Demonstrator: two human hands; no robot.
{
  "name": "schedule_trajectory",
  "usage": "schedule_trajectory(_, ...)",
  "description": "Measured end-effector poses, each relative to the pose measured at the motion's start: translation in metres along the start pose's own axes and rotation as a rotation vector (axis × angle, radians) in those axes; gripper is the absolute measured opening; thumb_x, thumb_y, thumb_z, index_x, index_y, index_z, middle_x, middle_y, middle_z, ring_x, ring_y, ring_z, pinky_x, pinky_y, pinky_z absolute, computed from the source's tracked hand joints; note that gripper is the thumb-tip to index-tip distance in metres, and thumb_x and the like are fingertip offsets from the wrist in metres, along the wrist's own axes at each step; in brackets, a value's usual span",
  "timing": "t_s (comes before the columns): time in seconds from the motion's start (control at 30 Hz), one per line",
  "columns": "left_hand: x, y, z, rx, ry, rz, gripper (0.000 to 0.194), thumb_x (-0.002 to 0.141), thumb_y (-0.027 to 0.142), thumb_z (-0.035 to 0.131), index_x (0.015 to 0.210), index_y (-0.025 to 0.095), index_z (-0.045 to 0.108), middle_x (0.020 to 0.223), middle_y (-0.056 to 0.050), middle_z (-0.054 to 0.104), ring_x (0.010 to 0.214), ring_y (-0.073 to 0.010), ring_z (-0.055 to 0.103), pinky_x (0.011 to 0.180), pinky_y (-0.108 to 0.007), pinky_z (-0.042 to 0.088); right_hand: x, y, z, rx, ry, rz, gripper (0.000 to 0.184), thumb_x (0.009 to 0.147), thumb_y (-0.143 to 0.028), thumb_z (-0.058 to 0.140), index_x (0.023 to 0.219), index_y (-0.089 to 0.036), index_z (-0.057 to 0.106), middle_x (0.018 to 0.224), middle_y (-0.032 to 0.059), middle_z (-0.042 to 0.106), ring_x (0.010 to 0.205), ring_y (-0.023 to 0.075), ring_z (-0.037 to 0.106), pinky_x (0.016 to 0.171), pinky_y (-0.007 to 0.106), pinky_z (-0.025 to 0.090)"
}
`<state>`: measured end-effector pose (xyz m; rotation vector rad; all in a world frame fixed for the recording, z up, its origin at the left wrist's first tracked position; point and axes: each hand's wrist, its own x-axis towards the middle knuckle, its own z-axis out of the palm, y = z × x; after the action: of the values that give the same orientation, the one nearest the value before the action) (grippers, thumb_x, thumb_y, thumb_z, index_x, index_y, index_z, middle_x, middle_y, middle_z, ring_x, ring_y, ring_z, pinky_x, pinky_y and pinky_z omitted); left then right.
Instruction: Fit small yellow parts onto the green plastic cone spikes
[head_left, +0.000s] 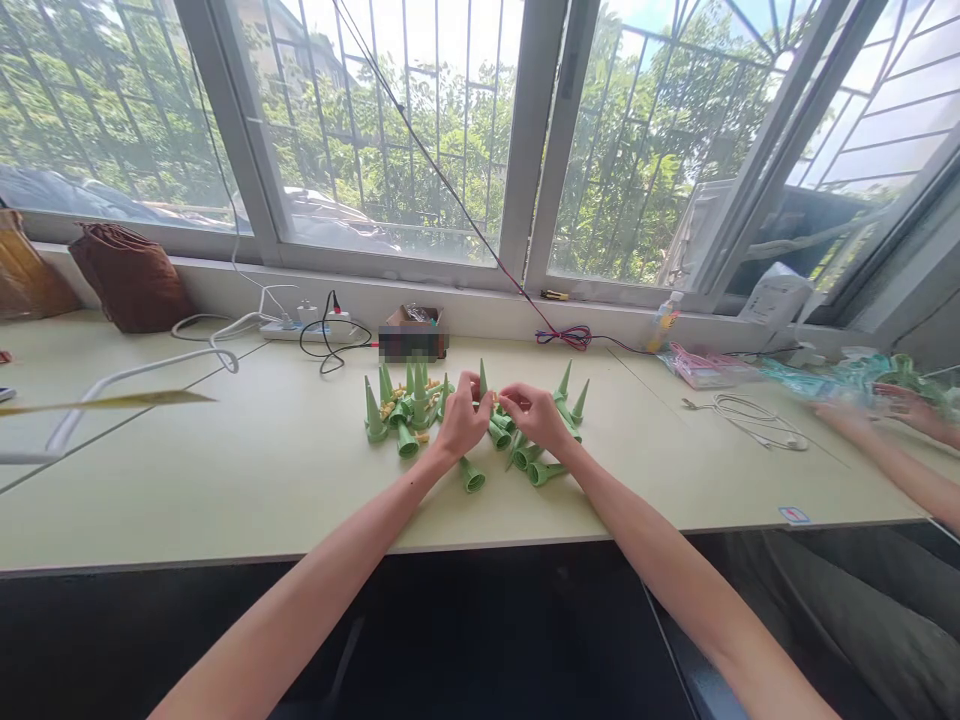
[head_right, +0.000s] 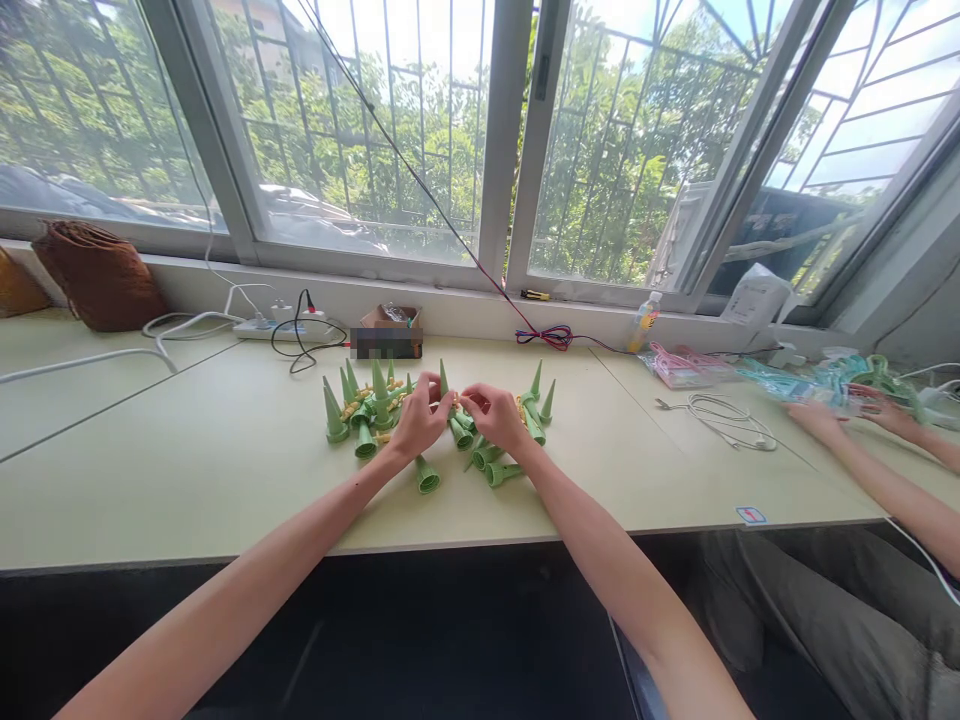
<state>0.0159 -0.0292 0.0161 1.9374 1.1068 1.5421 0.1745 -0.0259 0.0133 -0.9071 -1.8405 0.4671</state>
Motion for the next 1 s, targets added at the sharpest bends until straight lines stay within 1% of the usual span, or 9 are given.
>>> schedule_trajectory(0.1,0.0000,0.0006,-0.0002,-0.019,0.010,-0.009,0.017,0.084,0.032,0.056,0.091,0.020,0.046,0.072,-0.002,0.060,0.062,-0.0143,0.057,0.058,-0.026,0.046,0.0001,0.0017,0.0010,0.020,-0.009,-0.016,0.025,0.087,-0.040,0.055,0.091,-0.017,0.065,0.081,0.0045,0.068,0.069,0.0145,0.060,0.066,0.025,0.048)
schedule_trajectory(0.33,0.0001,0.0002,0.0000,-0.028,0.011,-0.005,0.018,0.083,0.033,0.057,0.090,0.020,0.047,0.072,-0.001,0.059,0.062,-0.0146,0.057,0.058,-0.026,0.046,0.0009,0.0031,0.0005,-0.007,-0.024,-0.004,0.028,0.089,-0.041,0.051,0.088,-0.018,0.066,0.082,0.0045,0.068,0.070,0.0144,0.059,0.066,0.025,0.048)
schedule_trajectory(0.57,-0.0004,0.0001,0.0001,-0.011,-0.023,0.008,0.017,0.085,0.033,0.054,0.092,0.020,0.045,0.074,-0.002,0.060,0.063,-0.0142,0.057,0.057,-0.025,0.045,0.0009,0.0071,0.0011,-0.056,-0.021,0.000,0.032,0.090,-0.044,0.049,0.083,-0.018,0.066,0.073,0.0022,0.065,0.061,0.0126,0.053,0.060,0.024,0.043)
schedule_trajectory(0.73,-0.0007,0.0011,0.0002,-0.039,-0.011,-0.003,0.018,0.082,0.033,0.057,0.091,0.020,0.047,0.071,-0.001,0.059,0.061,-0.0141,0.057,0.057,-0.026,0.046,0.0012,0.0075,0.0008,-0.100,-0.021,0.019,0.038,0.091,-0.048,0.047,0.079,-0.018,0.065,0.063,0.0001,0.060,0.056,0.0119,0.048,0.056,0.023,0.040)
schedule_trajectory(0.87,-0.0007,0.0010,0.0003,-0.028,-0.009,0.003,0.017,0.083,0.032,0.056,0.091,0.020,0.047,0.072,-0.001,0.060,0.062,-0.0141,0.057,0.057,-0.026,0.045,0.0009,0.0052,0.0003,-0.088,-0.029,0.006,0.035,0.090,-0.047,0.048,0.081,-0.018,0.065,0.068,0.0013,0.063,0.059,0.0122,0.051,0.058,0.023,0.042)
schedule_trajectory(1.0,-0.0005,-0.0001,0.0003,0.020,-0.019,0.013,0.015,0.085,0.031,0.053,0.092,0.021,0.045,0.073,-0.001,0.060,0.063,-0.0140,0.057,0.057,-0.025,0.045,0.0003,0.0024,0.0005,-0.036,-0.031,-0.003,0.029,0.088,-0.044,0.051,0.089,-0.018,0.064,0.073,0.0024,0.065,0.064,0.0135,0.056,0.062,0.024,0.045)
